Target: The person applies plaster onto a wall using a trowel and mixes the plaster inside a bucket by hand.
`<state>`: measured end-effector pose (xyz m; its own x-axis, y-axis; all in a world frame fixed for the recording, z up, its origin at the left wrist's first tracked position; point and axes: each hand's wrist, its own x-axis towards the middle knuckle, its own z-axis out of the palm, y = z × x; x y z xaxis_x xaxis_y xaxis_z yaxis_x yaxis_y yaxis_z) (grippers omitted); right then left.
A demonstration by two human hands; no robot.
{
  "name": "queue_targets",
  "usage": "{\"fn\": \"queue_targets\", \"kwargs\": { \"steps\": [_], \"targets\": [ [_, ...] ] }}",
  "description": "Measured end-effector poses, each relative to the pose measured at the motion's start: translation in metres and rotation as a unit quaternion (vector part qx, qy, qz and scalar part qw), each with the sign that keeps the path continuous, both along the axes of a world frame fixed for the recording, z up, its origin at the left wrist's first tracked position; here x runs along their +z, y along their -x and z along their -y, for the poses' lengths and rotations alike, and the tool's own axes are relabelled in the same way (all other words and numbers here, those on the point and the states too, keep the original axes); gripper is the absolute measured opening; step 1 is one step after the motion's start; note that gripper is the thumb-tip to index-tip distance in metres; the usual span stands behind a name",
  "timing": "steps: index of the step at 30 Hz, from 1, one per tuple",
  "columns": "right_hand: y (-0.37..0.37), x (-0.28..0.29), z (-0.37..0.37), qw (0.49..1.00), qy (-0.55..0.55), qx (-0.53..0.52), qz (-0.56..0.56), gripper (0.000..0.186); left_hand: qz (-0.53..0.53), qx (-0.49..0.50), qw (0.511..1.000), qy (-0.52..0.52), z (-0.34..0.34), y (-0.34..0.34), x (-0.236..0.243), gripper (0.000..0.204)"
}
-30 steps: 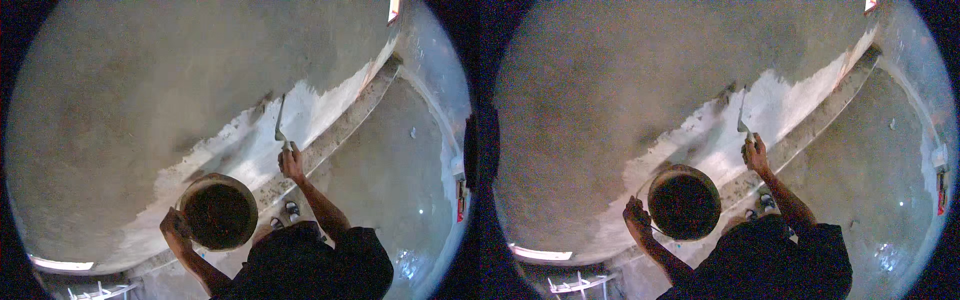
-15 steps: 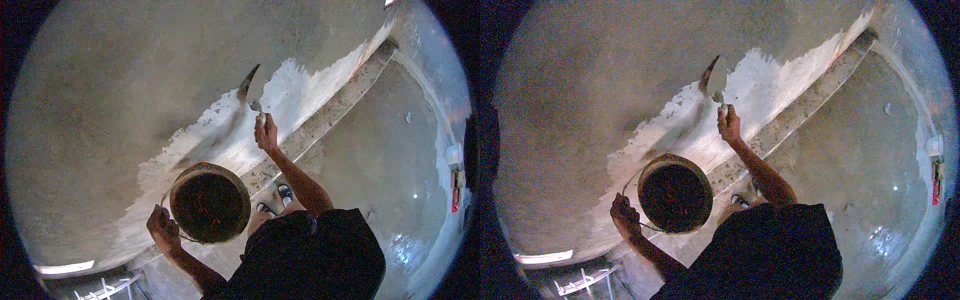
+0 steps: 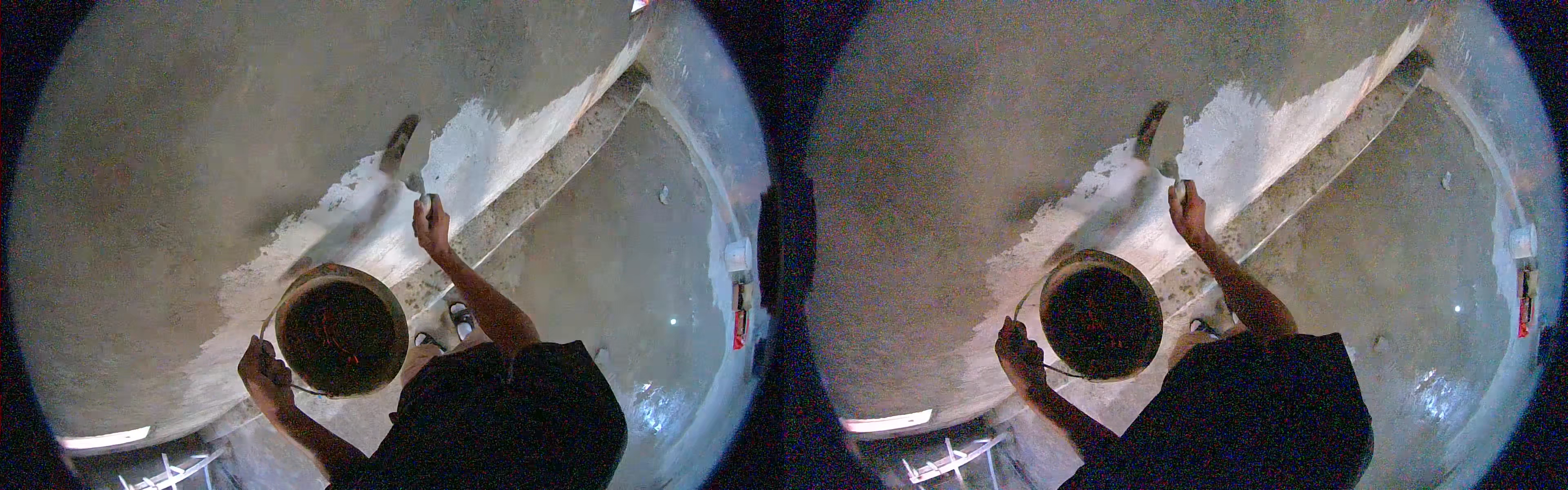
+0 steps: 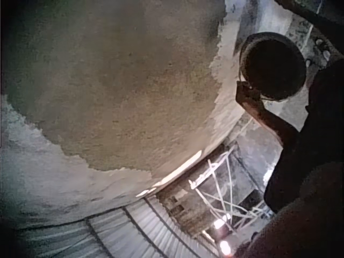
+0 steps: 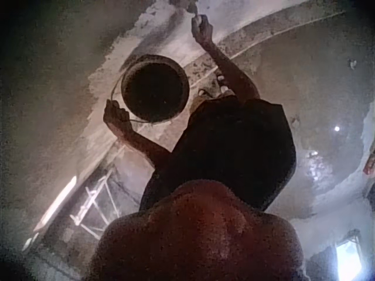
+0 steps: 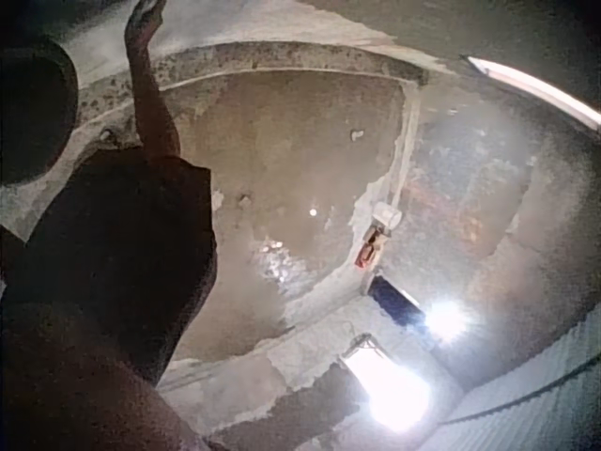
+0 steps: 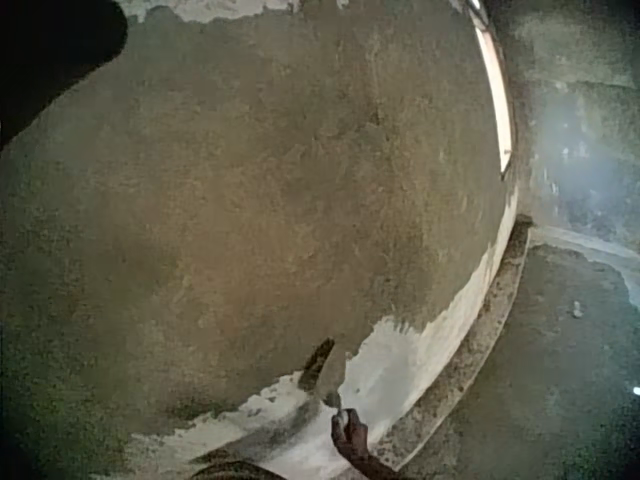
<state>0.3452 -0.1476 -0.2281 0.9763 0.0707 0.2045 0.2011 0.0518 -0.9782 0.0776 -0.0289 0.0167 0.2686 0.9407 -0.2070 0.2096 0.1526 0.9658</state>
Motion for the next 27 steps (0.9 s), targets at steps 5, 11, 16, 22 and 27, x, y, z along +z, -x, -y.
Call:
{"fn": "queue_targets", "kwargs": {
  "steps": [5,11,16,22,27],
  "targets": [
    [-0.01,-0.01,-0.012,0.984,0.155,-0.032,0.087,0.024,-0.018,0.005,0.998,-0.056,0.003,-0.002,-0.004,0.03],
    [0.017,-0.035,0.014,0.986,0.139,0.021,0.088,0.02,-0.023,-0.008,0.999,-0.046,-0.006,0.001,-0.003,0.029],
    [-0.013,-0.014,0.014,0.994,-0.064,0.009,-0.085,0.02,-0.024,0.013,0.995,-0.092,0.002,-0.007,0.001,0.031],
    [-0.01,0.002,-0.012,0.991,-0.068,0.104,-0.046,0.021,-0.024,-0.039,0.994,-0.096,-0.001,-0.011,-0.004,0.035],
    [0.025,-0.006,-0.001,0.97,0.168,0.153,0.09,0.027,-0.082,-0.104,0.987,-0.091,-0.019,0.001,-0.011,0.025]
  ]
}}
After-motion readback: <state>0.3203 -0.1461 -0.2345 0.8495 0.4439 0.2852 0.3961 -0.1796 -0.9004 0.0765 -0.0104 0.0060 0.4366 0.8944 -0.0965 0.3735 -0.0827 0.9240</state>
